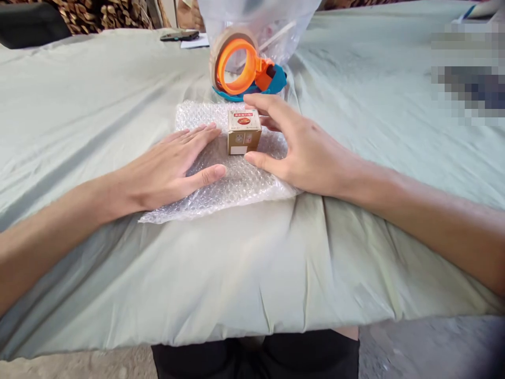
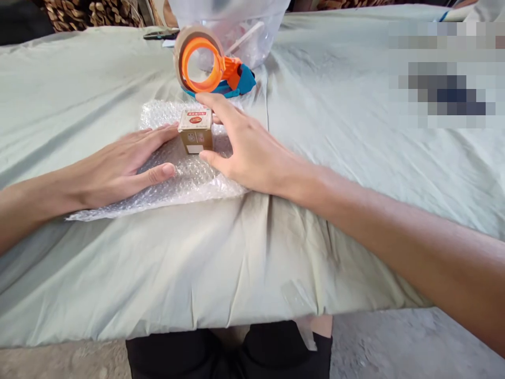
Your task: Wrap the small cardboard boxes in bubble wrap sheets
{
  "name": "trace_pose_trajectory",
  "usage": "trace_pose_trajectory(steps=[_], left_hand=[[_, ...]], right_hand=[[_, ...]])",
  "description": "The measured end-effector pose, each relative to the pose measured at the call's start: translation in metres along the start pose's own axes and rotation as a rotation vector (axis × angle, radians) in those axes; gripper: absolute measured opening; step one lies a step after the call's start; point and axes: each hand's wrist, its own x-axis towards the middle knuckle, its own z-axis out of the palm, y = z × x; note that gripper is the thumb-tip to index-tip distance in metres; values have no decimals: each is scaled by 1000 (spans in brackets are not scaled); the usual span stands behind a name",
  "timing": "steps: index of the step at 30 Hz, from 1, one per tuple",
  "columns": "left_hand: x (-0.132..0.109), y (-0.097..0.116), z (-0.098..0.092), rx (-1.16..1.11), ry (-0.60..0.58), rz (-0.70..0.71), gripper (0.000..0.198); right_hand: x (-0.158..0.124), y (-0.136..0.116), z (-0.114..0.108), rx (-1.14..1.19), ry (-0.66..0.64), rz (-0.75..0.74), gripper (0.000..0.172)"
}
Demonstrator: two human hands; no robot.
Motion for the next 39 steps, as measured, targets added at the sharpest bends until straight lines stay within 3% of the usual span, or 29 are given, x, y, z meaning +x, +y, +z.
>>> trace_pose_trajectory(steps=[3, 8, 12, 16, 20, 25, 31, 35, 39], left_hand=[[1, -3, 3, -4, 17, -5, 103], [2, -5, 6, -4, 21, -39, 93], [3, 2, 0, 10, 28, -70, 98], [2, 14, -9, 46, 68, -77, 78], [2, 15, -10, 42, 61, -40, 68], [4, 9, -10, 5, -15, -38, 79], [2, 7, -9, 50, -72, -50, 86], [1, 6, -9, 64, -88, -60, 88], [1, 5, -10, 54, -96, -46, 88]], right_hand=[[2, 0, 0, 32, 0, 0, 76], [7, 2, 0, 10, 72, 25, 67], [6, -5, -3, 28, 60, 37, 68], [5, -17, -6, 43, -34, 53, 58], [5, -16, -5, -7, -64, 82, 63], [11, 0, -11, -44, -1, 164, 61], [14, 26, -35, -239, 138, 374, 65], [16, 31, -44, -308, 110, 518, 61], [17, 22, -45, -321, 77, 552, 66]])
